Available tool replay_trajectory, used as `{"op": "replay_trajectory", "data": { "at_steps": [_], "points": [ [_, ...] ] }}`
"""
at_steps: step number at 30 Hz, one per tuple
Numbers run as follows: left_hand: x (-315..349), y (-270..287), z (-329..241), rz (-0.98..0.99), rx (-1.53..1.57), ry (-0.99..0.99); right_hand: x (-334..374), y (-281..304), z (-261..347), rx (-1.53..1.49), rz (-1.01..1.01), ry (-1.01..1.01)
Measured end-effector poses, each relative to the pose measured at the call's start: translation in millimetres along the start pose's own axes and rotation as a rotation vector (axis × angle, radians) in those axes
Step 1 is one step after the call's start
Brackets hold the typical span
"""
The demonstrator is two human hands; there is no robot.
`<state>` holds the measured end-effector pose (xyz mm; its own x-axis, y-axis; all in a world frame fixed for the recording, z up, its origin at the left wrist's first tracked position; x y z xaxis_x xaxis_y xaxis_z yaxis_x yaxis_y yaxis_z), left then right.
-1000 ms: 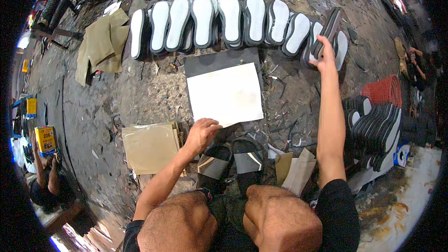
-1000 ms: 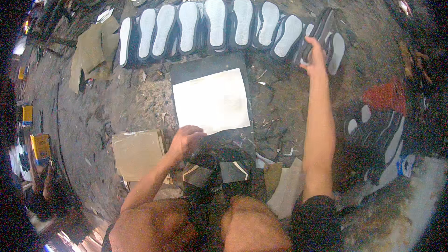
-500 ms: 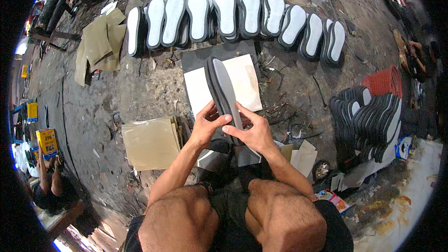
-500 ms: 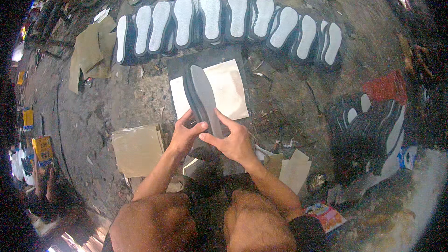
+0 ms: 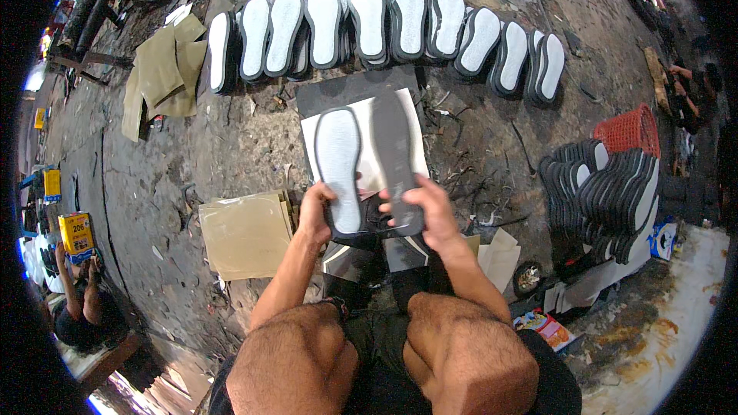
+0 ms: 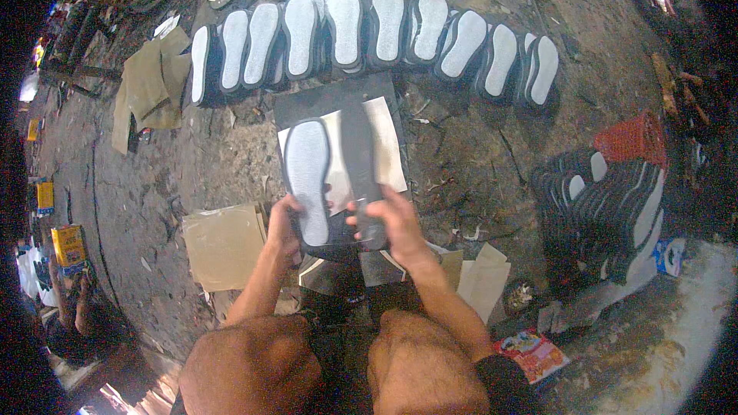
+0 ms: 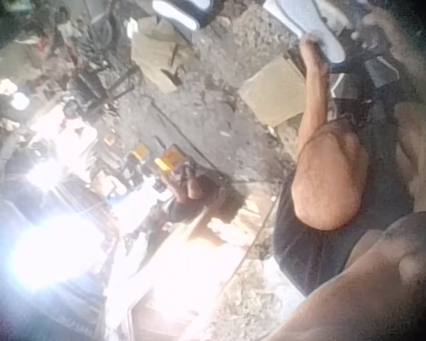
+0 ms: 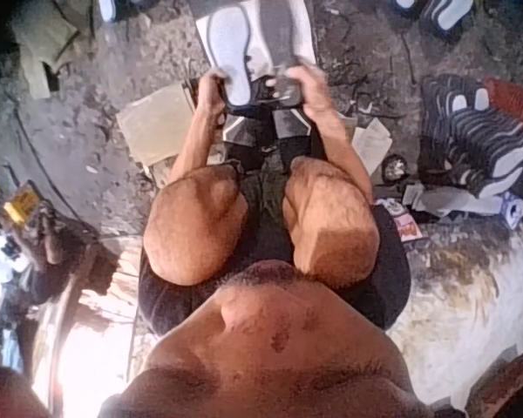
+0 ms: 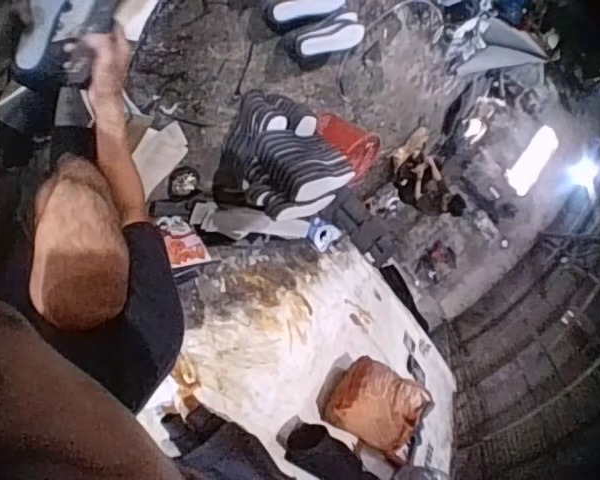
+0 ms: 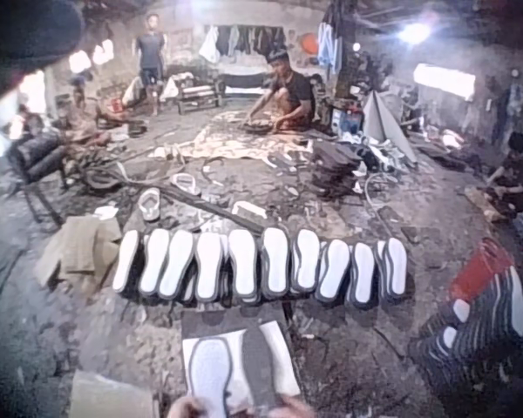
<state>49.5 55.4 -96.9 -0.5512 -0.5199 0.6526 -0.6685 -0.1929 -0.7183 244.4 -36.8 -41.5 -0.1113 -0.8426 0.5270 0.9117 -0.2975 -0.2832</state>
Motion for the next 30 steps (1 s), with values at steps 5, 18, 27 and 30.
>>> {"op": "replay_trajectory", "data": {
  "at_steps": [5,18,27,30],
  "points": [
    [5.5,39.3,-23.8,-0.078,0.029,-0.221,28.7,114.6,3.7,0.956,-0.899,0.421],
    [-8.8,-54.9,43.8,0.277,-0.331,-0.095,52.4,37.8,33.3,1.286,-0.443,0.907],
    [-97.8,-28.2,-37.5,0.355,-1.886,-0.340,65.4,132.1,113.4,0.501,-1.040,0.788],
    [-117.9,-54.8,-97.8,0.317,-1.786,-0.504,62.8,132.6,108.6,0.318,-0.955,0.743]
  ]
}}
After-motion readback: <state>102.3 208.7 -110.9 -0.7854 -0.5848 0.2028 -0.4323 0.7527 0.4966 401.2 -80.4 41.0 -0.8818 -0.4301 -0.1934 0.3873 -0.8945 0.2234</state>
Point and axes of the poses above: each hand's wrist, its own x-axis away from the middle knuckle, its own y-axis out of the back of the hand, z = x × y, the point moved 4 cm from there along -x, towards the middle knuckle, and after that the axes turned 14 degrees about x, right-handed, at the moved point
